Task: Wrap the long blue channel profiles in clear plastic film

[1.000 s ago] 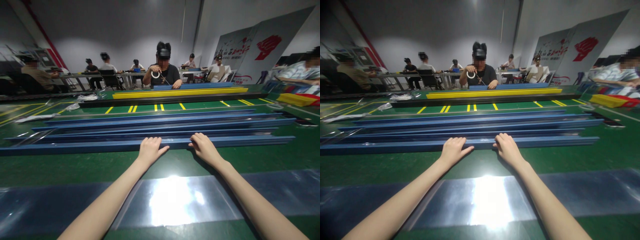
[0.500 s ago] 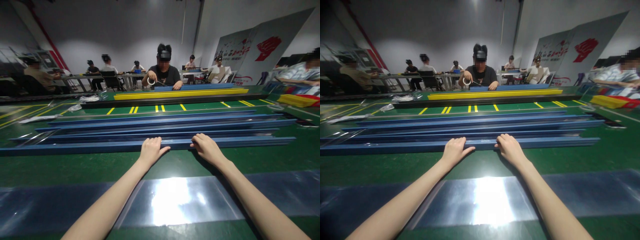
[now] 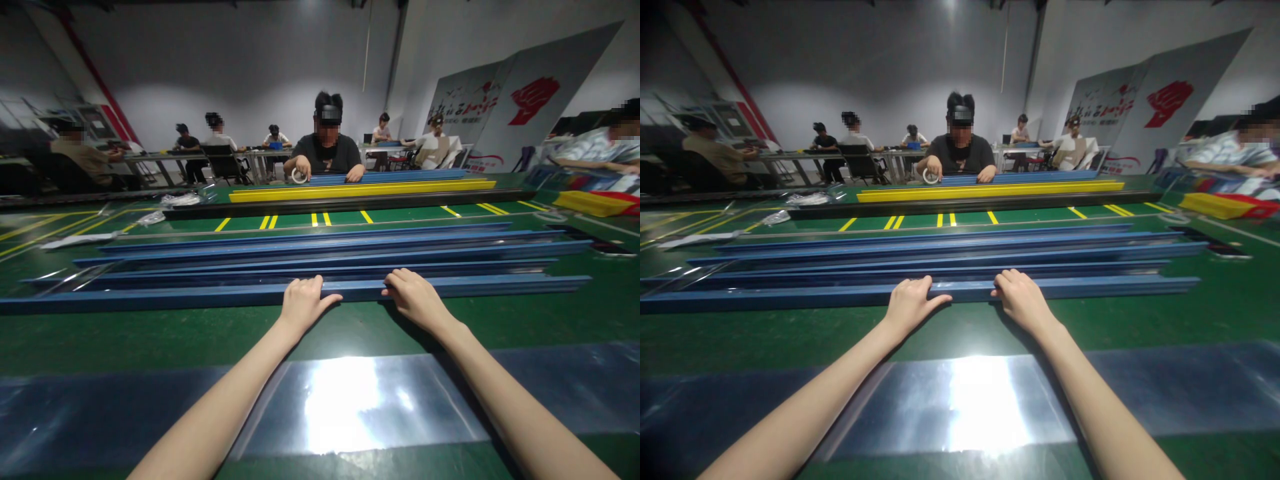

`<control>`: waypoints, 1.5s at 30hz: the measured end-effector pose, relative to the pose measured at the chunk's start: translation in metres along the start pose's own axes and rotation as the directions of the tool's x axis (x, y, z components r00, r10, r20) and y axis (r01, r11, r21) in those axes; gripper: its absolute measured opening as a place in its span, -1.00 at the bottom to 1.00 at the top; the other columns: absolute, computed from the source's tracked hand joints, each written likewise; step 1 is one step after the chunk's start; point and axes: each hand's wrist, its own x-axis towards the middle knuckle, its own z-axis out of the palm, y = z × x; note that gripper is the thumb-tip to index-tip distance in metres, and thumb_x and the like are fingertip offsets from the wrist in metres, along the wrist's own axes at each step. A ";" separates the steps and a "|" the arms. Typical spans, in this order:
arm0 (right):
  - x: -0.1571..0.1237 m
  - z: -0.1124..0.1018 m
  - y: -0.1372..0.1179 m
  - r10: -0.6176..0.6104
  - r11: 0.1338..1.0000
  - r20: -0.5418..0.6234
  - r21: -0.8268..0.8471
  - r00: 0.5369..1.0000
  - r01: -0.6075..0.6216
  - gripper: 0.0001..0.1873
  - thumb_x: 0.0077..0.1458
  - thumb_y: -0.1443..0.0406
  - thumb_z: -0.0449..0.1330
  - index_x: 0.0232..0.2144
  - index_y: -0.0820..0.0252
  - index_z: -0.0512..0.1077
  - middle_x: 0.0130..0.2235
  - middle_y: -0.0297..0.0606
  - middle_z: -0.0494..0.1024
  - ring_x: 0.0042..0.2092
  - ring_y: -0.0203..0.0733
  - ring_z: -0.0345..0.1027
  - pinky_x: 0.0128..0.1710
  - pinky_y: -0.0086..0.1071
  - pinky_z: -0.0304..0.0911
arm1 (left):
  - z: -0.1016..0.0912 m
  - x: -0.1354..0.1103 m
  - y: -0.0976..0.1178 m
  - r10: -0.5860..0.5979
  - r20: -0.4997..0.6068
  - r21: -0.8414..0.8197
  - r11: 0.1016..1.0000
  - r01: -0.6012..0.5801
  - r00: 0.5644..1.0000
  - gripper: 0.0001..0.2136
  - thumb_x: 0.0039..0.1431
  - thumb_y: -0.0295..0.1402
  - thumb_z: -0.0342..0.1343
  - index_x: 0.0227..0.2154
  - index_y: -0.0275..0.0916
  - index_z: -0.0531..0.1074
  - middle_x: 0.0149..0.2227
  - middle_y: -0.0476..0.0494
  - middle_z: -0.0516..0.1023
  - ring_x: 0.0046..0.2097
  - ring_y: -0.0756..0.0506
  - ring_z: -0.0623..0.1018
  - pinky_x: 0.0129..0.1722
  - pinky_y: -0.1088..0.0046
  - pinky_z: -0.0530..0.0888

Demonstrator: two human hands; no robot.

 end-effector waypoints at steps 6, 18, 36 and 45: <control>-0.001 -0.004 0.001 -0.018 0.998 0.021 -0.066 1.000 0.019 -0.85 0.12 0.34 -0.05 -0.45 0.20 0.27 -0.39 -0.22 0.37 -0.31 -0.18 0.18 -0.33 -0.38 0.02 | 0.001 -0.001 -0.002 0.088 -0.009 -0.003 0.996 -0.088 0.996 -0.61 0.07 0.01 -0.07 -0.51 -0.27 0.33 -0.54 -0.10 0.45 -0.45 -0.08 0.44 -0.43 0.42 0.18; -0.018 -0.016 0.032 0.086 0.986 0.097 -0.153 0.991 -0.071 -0.88 0.06 0.33 -0.04 -0.49 0.16 0.24 -0.40 -0.25 0.38 -0.31 -0.20 0.19 -0.39 -0.40 0.00 | 0.001 -0.001 -0.004 0.213 -0.070 -0.020 0.976 -0.215 0.974 -0.71 0.10 -0.11 -0.02 -0.42 -0.28 0.32 -0.44 -0.07 0.43 -0.38 -0.06 0.38 -0.38 0.42 0.17; -0.023 -0.018 0.042 0.151 0.984 0.102 -0.116 0.983 -0.139 -0.89 0.04 0.31 -0.04 -0.48 0.16 0.26 -0.40 -0.25 0.38 -0.34 -0.21 0.20 -0.41 -0.41 0.01 | 0.004 0.000 -0.002 0.071 -0.016 -0.123 0.990 -0.073 0.997 -0.70 0.05 -0.08 0.01 -0.49 -0.26 0.30 -0.46 -0.04 0.42 -0.40 -0.04 0.39 -0.40 0.44 0.20; -0.021 -0.019 0.038 0.189 0.976 0.103 -0.127 0.976 -0.176 -0.89 0.03 0.29 -0.01 -0.46 0.16 0.29 -0.39 -0.25 0.41 -0.31 -0.20 0.22 -0.38 -0.40 0.02 | 0.004 -0.001 -0.001 0.125 -0.048 -0.001 0.992 -0.125 0.991 -0.67 0.10 -0.07 -0.06 -0.50 -0.27 0.32 -0.48 -0.07 0.42 -0.40 -0.06 0.38 -0.40 0.41 0.15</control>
